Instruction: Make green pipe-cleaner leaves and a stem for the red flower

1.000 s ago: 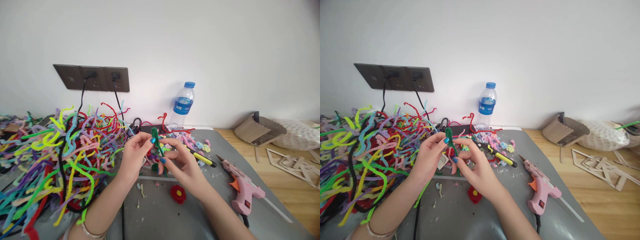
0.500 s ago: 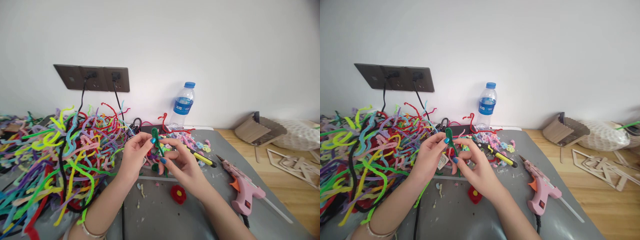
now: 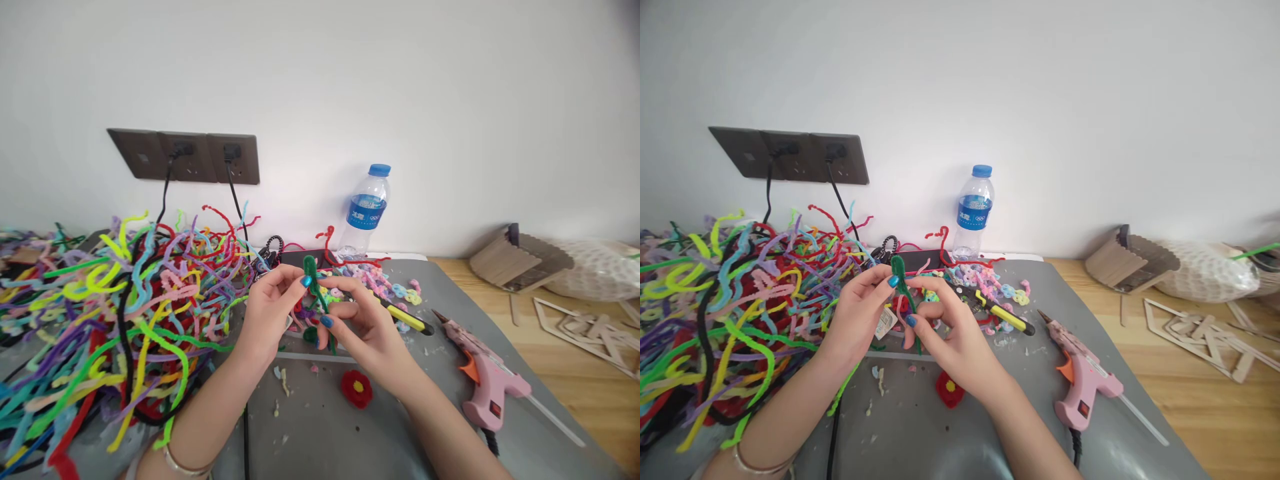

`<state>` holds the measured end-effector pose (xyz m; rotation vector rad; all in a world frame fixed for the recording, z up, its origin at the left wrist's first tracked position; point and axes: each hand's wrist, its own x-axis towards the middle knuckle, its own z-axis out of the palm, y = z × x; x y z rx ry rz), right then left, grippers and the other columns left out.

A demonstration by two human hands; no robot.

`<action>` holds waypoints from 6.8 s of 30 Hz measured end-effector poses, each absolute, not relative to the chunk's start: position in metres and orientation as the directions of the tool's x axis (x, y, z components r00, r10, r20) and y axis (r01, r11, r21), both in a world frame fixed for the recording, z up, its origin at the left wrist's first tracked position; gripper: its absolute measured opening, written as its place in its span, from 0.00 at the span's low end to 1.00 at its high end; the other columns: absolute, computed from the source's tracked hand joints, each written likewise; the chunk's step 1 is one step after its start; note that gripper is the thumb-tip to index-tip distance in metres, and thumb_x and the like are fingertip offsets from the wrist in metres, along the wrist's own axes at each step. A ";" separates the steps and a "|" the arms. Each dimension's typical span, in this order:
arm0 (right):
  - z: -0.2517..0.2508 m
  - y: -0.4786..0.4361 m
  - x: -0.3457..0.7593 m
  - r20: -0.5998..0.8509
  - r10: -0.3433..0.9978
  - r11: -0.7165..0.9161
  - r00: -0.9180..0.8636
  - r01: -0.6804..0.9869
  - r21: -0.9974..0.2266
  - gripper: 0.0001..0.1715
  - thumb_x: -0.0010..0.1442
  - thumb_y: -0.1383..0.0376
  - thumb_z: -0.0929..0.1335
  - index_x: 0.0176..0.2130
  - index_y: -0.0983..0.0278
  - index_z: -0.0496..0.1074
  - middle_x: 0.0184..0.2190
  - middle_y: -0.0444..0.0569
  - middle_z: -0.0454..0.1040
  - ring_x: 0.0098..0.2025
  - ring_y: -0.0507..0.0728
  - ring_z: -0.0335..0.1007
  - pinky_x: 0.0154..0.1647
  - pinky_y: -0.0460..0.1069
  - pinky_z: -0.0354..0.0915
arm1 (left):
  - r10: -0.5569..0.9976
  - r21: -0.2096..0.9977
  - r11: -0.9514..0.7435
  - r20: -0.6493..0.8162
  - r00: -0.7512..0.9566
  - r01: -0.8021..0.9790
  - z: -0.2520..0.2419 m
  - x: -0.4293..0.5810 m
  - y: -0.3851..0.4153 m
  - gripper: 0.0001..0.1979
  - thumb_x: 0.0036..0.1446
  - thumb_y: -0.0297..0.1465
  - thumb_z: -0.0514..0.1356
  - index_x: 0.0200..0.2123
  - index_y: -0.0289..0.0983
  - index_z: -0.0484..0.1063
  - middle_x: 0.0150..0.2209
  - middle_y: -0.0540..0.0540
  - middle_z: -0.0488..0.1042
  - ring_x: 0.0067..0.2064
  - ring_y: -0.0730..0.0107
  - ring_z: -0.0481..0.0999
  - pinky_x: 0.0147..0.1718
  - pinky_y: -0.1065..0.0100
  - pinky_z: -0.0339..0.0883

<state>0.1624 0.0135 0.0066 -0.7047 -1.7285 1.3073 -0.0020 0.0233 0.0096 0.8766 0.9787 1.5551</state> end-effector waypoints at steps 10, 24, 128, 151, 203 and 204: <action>0.006 0.013 0.162 0.271 0.828 0.285 -0.492 -0.048 -0.957 0.19 0.71 0.63 0.64 0.60 0.59 0.61 0.24 0.42 0.75 0.26 0.53 0.68 0.29 0.47 0.64 | 0.984 0.921 -0.108 0.044 -0.175 -0.374 0.010 -0.001 0.023 0.10 0.46 0.35 0.72 0.29 0.36 0.78 0.28 0.51 0.72 0.31 0.75 0.68 0.30 0.74 0.62; 0.007 0.013 0.162 0.271 0.827 0.290 -0.492 -0.039 -0.956 0.20 0.71 0.62 0.64 0.60 0.59 0.61 0.25 0.43 0.77 0.26 0.52 0.69 0.30 0.46 0.65 | 0.983 0.922 -0.095 0.029 -0.179 -0.374 0.012 -0.001 0.022 0.12 0.44 0.36 0.73 0.29 0.36 0.78 0.28 0.51 0.72 0.31 0.74 0.68 0.31 0.74 0.63; 0.007 0.014 0.161 0.244 0.833 0.267 -0.496 -0.025 -0.963 0.19 0.69 0.65 0.64 0.58 0.59 0.62 0.24 0.42 0.76 0.25 0.53 0.70 0.29 0.46 0.65 | 0.985 0.919 -0.104 0.043 -0.165 -0.380 0.006 -0.002 0.024 0.12 0.46 0.37 0.73 0.30 0.36 0.79 0.28 0.51 0.73 0.32 0.73 0.69 0.32 0.73 0.64; 0.007 0.014 0.162 0.244 0.833 0.280 -0.496 -0.002 -0.960 0.19 0.70 0.63 0.64 0.58 0.60 0.61 0.24 0.43 0.76 0.25 0.53 0.70 0.30 0.47 0.66 | 0.984 0.919 -0.107 0.044 -0.172 -0.378 0.006 -0.002 0.024 0.11 0.45 0.36 0.73 0.30 0.37 0.79 0.28 0.50 0.74 0.31 0.72 0.70 0.31 0.73 0.63; 0.008 0.014 0.162 0.232 0.830 0.197 -0.507 -0.123 -0.973 0.18 0.70 0.62 0.65 0.57 0.56 0.61 0.23 0.39 0.74 0.25 0.52 0.70 0.28 0.45 0.64 | 0.991 0.916 -0.062 0.009 -0.135 -0.396 0.008 -0.003 0.023 0.15 0.44 0.39 0.74 0.31 0.36 0.79 0.27 0.51 0.73 0.29 0.74 0.69 0.27 0.74 0.64; 0.008 0.014 0.162 0.236 0.829 0.194 -0.507 -0.135 -0.972 0.18 0.70 0.62 0.65 0.58 0.56 0.61 0.23 0.39 0.73 0.25 0.52 0.70 0.28 0.45 0.64 | 0.991 0.916 -0.055 0.003 -0.131 -0.396 0.009 -0.003 0.022 0.15 0.44 0.39 0.74 0.31 0.36 0.79 0.27 0.51 0.73 0.29 0.74 0.69 0.28 0.74 0.64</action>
